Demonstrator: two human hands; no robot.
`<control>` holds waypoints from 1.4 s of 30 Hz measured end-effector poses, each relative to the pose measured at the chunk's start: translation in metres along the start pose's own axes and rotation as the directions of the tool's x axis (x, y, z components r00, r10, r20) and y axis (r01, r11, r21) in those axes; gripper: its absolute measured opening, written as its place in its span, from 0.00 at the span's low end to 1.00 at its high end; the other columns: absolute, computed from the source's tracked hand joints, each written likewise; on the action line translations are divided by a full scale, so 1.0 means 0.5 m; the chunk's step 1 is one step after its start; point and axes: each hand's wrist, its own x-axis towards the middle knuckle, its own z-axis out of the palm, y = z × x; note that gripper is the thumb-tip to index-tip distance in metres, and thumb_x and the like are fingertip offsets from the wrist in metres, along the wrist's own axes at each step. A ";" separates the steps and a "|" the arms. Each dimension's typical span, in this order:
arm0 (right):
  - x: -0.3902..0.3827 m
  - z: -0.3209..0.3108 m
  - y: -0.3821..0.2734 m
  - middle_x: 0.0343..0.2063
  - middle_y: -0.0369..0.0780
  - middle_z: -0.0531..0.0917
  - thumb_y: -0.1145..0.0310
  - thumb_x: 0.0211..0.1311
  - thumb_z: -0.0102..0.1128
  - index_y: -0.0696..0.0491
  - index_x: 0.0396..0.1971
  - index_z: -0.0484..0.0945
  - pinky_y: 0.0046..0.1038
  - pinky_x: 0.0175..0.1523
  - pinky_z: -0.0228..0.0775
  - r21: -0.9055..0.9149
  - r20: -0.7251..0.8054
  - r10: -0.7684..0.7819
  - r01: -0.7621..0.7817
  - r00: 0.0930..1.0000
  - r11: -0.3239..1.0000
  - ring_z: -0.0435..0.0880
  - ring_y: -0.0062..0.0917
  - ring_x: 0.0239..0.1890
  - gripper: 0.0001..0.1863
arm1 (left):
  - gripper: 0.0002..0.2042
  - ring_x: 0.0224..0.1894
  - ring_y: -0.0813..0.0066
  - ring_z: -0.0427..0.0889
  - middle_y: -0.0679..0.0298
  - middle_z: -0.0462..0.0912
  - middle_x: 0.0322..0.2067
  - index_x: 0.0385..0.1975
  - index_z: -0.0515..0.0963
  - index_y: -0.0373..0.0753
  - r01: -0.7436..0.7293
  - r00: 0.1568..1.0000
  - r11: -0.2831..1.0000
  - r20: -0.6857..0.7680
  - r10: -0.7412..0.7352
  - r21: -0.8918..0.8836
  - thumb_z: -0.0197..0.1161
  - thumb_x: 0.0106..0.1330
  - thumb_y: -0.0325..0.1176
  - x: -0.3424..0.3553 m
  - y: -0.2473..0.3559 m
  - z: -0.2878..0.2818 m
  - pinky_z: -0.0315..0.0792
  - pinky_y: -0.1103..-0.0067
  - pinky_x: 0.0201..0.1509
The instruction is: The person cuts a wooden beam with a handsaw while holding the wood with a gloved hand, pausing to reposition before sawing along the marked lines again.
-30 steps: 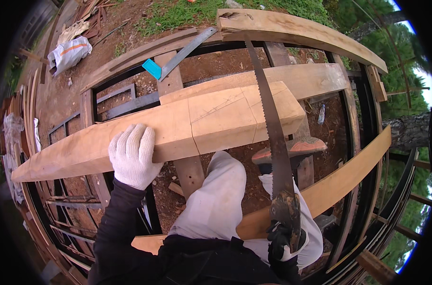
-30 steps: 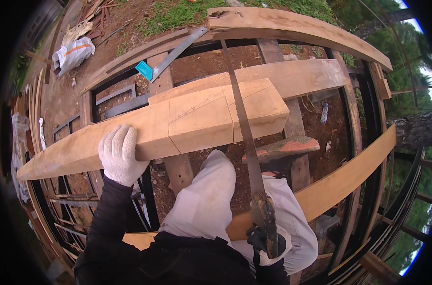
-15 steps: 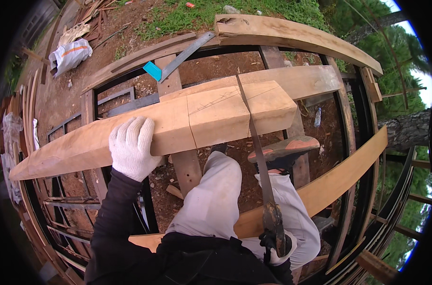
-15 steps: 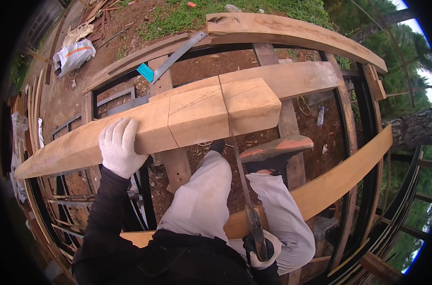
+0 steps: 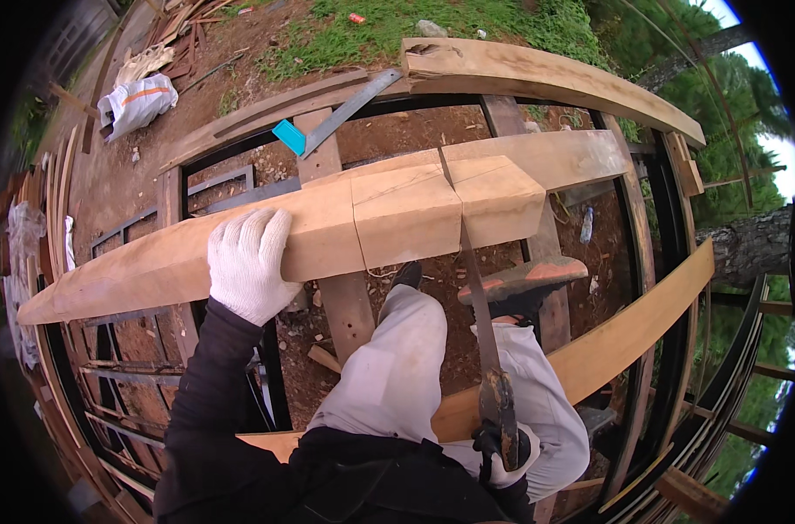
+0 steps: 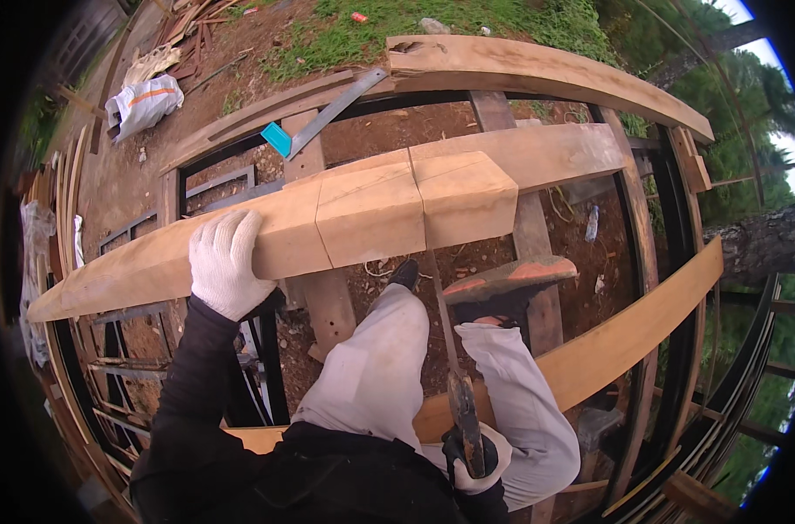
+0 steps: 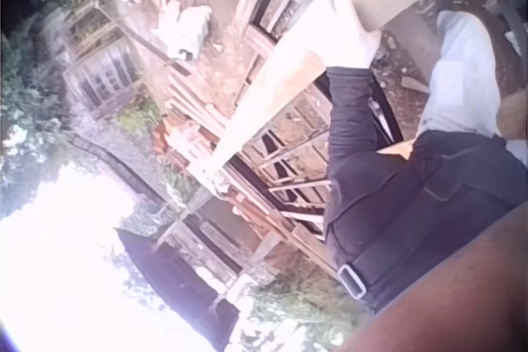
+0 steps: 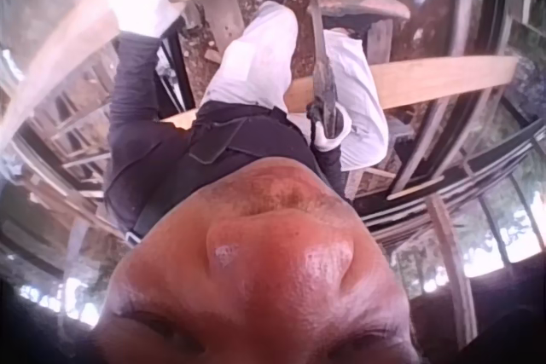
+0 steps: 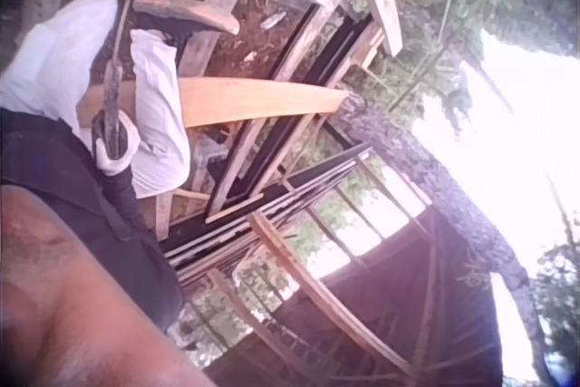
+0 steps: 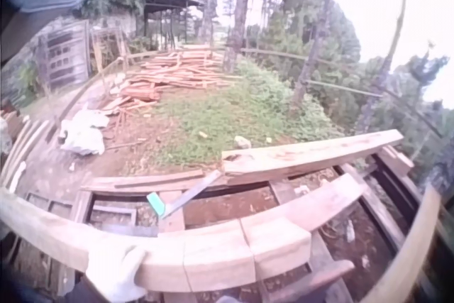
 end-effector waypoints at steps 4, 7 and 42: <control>-0.058 -0.024 -0.035 0.18 0.42 0.83 0.37 0.61 0.60 0.63 0.29 0.81 0.29 0.30 0.74 -0.034 -0.017 0.049 -0.050 0.999 0.998 0.84 0.30 0.22 0.36 | 0.41 0.57 0.49 0.78 0.54 0.80 0.54 0.59 0.75 0.40 0.004 1.000 1.000 0.019 -0.004 0.000 0.78 0.35 0.36 0.004 0.000 -0.009 0.67 0.56 0.63; -0.079 -0.024 -0.034 0.18 0.42 0.83 0.36 0.62 0.59 0.63 0.30 0.81 0.29 0.31 0.74 -0.040 -0.147 0.048 -0.055 0.988 0.998 0.84 0.30 0.22 0.37 | 0.41 0.56 0.52 0.78 0.56 0.80 0.53 0.59 0.75 0.41 0.010 0.999 0.999 0.041 -0.009 -0.032 0.78 0.36 0.37 0.014 -0.003 -0.017 0.68 0.57 0.61; -0.205 0.069 0.025 0.28 0.42 0.86 0.77 0.53 0.64 0.61 0.43 0.79 0.29 0.42 0.79 0.123 -0.316 -0.150 0.197 0.937 0.973 0.88 0.29 0.31 0.15 | 0.32 0.68 0.52 0.74 0.47 0.77 0.64 0.67 0.73 0.41 0.211 0.916 0.948 0.387 -0.108 -0.236 0.55 0.72 0.58 0.189 -0.053 0.027 0.65 0.66 0.72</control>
